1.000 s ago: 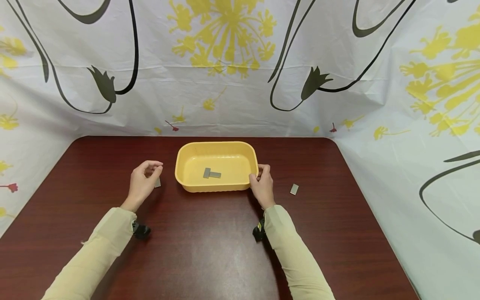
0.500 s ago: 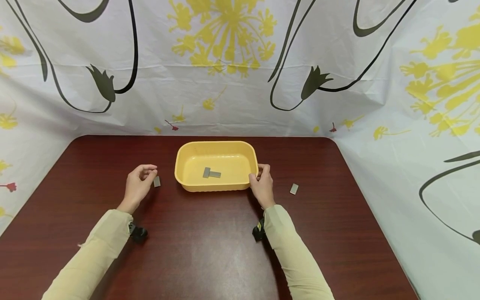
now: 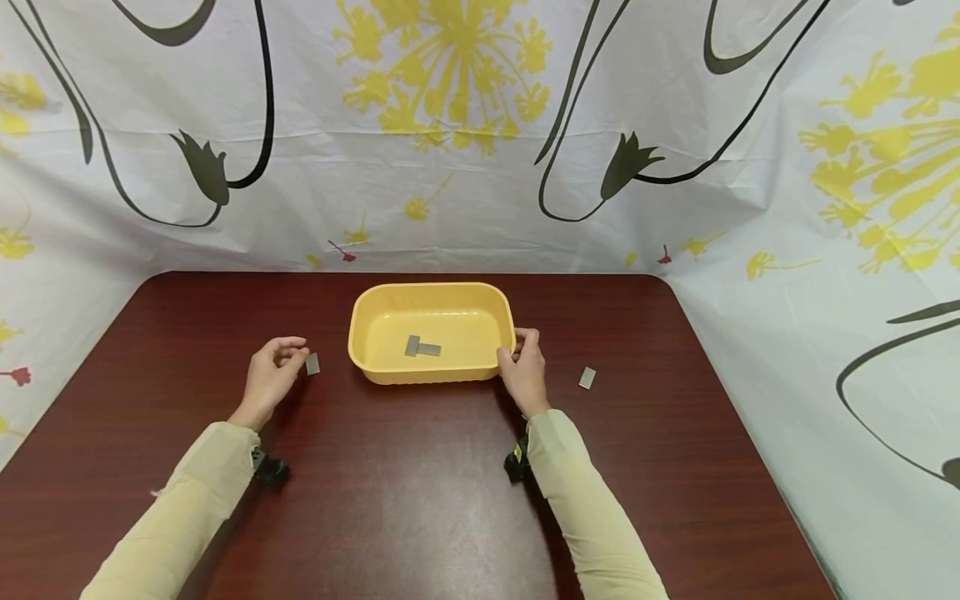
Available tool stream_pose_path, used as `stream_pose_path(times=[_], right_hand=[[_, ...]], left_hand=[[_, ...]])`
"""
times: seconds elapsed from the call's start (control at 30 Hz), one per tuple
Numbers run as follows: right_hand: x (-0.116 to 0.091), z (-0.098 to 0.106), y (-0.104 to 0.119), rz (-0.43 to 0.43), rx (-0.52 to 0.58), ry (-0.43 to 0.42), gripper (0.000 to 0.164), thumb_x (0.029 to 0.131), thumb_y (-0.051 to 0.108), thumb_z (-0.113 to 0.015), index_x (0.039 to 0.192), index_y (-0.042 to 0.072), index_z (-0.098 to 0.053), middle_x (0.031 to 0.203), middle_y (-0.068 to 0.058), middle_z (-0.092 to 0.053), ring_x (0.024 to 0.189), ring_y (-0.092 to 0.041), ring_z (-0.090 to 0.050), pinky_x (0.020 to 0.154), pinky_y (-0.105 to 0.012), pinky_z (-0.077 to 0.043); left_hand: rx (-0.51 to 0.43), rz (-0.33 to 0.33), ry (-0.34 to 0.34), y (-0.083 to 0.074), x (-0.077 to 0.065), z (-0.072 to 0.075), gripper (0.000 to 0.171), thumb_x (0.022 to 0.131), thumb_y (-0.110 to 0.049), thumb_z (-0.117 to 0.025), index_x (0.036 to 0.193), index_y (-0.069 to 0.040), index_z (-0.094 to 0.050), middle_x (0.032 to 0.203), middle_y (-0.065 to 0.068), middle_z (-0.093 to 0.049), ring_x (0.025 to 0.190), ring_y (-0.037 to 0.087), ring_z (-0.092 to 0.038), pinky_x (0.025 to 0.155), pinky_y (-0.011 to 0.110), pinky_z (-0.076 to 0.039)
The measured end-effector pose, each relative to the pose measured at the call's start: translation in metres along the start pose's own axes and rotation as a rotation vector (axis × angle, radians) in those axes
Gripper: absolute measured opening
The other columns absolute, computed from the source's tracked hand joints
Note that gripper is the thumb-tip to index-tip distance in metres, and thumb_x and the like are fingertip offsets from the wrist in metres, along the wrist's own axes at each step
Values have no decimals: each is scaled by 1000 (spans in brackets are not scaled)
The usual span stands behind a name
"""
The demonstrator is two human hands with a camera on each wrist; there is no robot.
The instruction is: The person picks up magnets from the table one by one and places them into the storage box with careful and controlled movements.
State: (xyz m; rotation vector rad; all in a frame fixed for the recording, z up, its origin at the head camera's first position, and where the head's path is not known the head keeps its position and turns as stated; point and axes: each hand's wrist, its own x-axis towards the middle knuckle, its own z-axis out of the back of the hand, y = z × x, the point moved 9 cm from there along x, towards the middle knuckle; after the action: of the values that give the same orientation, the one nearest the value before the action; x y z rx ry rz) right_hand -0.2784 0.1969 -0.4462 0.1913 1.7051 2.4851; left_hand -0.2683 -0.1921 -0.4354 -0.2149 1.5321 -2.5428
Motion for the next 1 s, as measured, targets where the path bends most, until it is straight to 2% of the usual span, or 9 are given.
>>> stream_pose_path(times=[0.23, 0.4, 0.77, 1.0], right_hand=[[-1, 1, 0, 5, -4, -4, 37, 85, 13, -46, 120, 7, -36, 93, -14, -52, 75, -22, -57, 64, -36, -52], [-1, 0, 0, -8, 3, 16, 38, 86, 12, -46, 122, 7, -35, 95, -14, -51, 76, -22, -58, 65, -36, -52], [0, 0, 1, -12, 6, 7, 37, 85, 12, -46, 120, 7, -36, 93, -14, -51, 75, -23, -57, 65, -36, -52], [0, 1, -1, -16, 2, 1, 37, 84, 12, -46, 120, 7, -36, 93, -14, -51, 75, -23, -57, 64, -36, -52]], left_hand=[[18, 66, 108, 12, -2, -7, 34, 90, -20, -53, 118, 0, -52, 102, 16, -53, 91, 27, -51, 72, 30, -41], [15, 84, 138, 17, -2, -7, 36, 90, -20, -51, 121, 0, -49, 106, 18, -50, 96, 29, -50, 76, 35, -41], [44, 99, 194, 20, 0, -11, 39, 88, -13, -52, 123, 2, -46, 110, 21, -48, 98, 31, -48, 80, 38, -40], [75, 85, 250, 18, 0, -15, 44, 86, -15, -56, 124, 4, -43, 112, 21, -44, 97, 31, -46, 81, 40, -40]])
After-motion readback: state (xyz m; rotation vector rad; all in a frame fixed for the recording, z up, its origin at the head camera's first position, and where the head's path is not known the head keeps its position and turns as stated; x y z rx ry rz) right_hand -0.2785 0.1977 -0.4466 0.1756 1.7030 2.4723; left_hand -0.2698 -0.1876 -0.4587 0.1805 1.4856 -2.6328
